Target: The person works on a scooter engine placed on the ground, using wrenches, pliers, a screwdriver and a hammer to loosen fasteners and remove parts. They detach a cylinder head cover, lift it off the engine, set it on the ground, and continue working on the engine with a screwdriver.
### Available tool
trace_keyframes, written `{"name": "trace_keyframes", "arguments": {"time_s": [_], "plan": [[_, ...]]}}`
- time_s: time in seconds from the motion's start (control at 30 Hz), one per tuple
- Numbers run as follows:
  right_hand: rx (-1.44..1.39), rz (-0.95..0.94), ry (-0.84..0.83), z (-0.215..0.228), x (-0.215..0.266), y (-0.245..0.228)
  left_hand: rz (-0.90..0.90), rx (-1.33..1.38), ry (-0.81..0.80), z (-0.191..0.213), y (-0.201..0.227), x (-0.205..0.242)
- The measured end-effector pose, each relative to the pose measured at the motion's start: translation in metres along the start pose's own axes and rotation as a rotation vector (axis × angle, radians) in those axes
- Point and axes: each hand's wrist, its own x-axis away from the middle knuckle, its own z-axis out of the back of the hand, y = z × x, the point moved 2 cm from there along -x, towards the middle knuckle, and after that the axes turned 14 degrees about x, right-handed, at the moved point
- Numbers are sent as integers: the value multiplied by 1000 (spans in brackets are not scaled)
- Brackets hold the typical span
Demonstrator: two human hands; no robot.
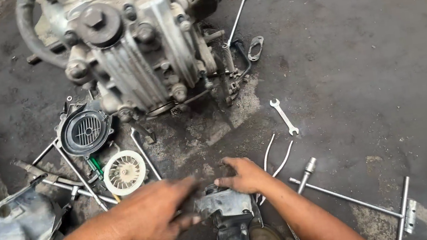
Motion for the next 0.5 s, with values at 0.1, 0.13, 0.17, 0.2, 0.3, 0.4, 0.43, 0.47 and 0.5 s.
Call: {"name": "trace_keyframes", "arguments": {"time_s": [0.1, 0.13, 0.17, 0.2, 0.3, 0.4, 0.43, 0.47, 0.5], "plan": [[-279, 13, -243, -17, -18, 14, 229, 7, -28, -25, -63, -6], [-272, 28, -265, -18, -20, 6, 243, 28, -17, -34, -76, -6], [-253, 24, -281, -19, -22, -2, 267, 56, 7, -43, -88, -6], [-236, 10, -284, -17, -23, -5, 281, 74, 25, -49, -98, -11], [-223, -50, -246, -36, -32, 6, 41, -84, 72, -66, -75, -43], [-419, -136, -63, -28, -34, 16, -99, -171, 136, -88, -67, -92], [-417, -142, -61, -9, -45, 28, -105, -169, 133, -93, -74, -106], [-196, -154, 182, 15, -56, 41, -123, -213, 155, -97, -80, -120], [29, -163, 421, 39, -67, 52, -141, -257, 179, -102, -86, -135]]}}
